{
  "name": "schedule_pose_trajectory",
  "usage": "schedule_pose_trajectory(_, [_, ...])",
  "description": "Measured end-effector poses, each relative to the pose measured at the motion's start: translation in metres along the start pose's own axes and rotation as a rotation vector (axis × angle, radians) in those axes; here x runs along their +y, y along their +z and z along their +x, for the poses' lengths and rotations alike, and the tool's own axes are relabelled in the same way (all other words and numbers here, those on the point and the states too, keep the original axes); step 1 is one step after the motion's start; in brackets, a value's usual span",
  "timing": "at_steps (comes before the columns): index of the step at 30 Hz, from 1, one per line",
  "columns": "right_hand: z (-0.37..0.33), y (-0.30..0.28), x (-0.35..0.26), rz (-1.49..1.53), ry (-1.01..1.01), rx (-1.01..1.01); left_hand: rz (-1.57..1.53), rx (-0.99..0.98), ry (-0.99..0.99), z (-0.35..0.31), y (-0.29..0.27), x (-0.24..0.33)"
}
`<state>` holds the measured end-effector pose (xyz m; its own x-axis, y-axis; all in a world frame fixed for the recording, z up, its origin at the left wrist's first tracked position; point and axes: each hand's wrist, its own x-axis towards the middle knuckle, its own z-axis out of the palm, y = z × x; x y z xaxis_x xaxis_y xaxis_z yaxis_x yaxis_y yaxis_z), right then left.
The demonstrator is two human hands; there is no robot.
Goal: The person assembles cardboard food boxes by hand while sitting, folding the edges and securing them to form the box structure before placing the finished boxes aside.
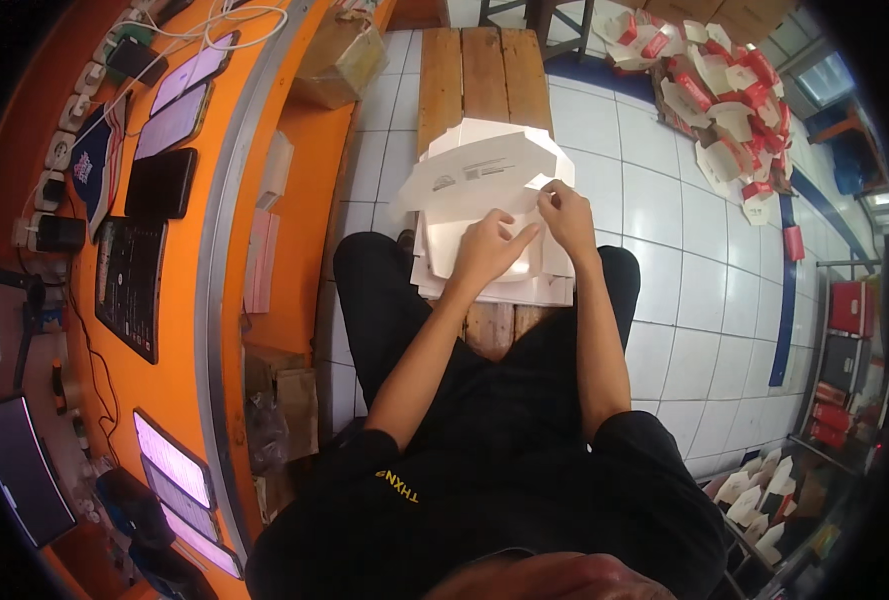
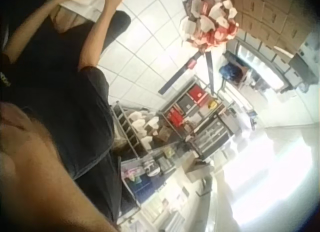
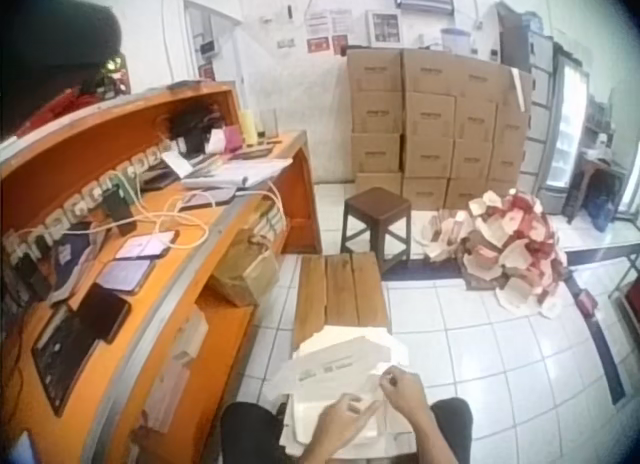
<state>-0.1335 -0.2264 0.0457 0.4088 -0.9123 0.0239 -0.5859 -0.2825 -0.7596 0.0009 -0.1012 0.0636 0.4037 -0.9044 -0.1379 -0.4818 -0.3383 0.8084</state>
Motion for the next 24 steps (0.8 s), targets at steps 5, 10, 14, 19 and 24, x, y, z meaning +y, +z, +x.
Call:
schedule_pose_trajectory(5, [-0.015,0.008,-0.002,0.154,0.074,-0.074,-0.245,-0.087,-0.099,0.025,0.039,-0.027])
schedule_pose_trajectory(10, [-0.025,0.018,0.001,0.048,0.018,-0.106,-0.676,-0.085,-0.221,0.022,0.048,-0.044])
schedule_pose_trajectory(14, [-0.044,0.034,-0.009,-0.063,-0.083,-0.09,-0.783,-0.058,-0.248,0.024,0.039,-0.048])
schedule_pose_trajectory(19, [-0.057,0.026,-0.018,0.678,0.218,-0.185,-0.833,-0.196,-0.275,0.003,0.006,-0.012])
schedule_pose_trajectory(24, [-0.057,0.038,0.009,0.589,0.164,-0.245,-0.558,-0.084,-0.023,-0.036,-0.049,0.006])
